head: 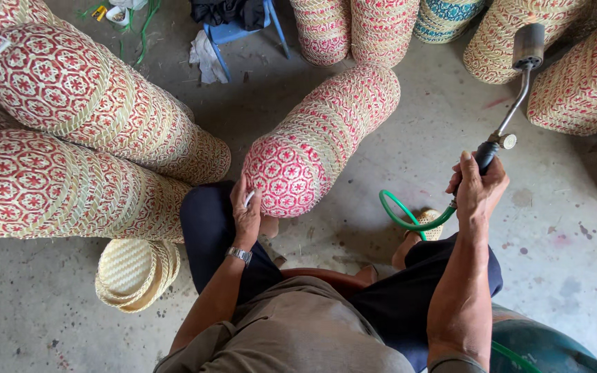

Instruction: The person uses a handheld blowtorch to apply heat to the surface of woven baskets. They rotate each basket to treat the exterior and interior, then place the finished basket back into a stack.

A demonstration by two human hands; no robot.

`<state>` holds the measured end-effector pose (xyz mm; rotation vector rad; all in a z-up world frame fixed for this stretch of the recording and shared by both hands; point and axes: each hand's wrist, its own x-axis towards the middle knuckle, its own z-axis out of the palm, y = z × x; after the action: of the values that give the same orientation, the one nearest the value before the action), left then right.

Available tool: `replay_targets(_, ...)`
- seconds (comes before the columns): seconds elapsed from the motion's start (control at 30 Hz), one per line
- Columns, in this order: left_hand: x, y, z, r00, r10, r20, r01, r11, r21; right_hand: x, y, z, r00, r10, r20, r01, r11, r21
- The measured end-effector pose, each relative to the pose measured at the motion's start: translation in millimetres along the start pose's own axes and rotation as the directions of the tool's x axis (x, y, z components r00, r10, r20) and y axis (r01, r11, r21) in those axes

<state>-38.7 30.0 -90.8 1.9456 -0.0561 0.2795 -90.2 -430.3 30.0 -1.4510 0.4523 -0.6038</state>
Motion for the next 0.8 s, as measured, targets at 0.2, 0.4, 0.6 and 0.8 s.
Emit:
replay_targets(0.2,5,-91,55,0.963,-0.201,0.182,0.213,0.976,-0.047,3,-2,13,0.999,0.007,0.036,-0.004,0.998,-0.061)
replay_targets(0.4,-2,-151,126,0.812,-0.573,-0.109,0.551,0.691,0.468,-1,-3,25,0.997,0.052,0.060,-0.041,0.983,-0.179)
replay_targets(0.6,-48,-159,119,0.872,-0.484,0.071,0.406,0.798,0.446,-4,-8,20,0.996,0.061,0.060,-0.048,0.977,-0.206)
replay_targets(0.8,-55,-152,123,0.983,-0.125,0.133,0.017,0.790,0.612,0,0,15,0.995,0.044,0.087,-0.029,0.986,-0.166)
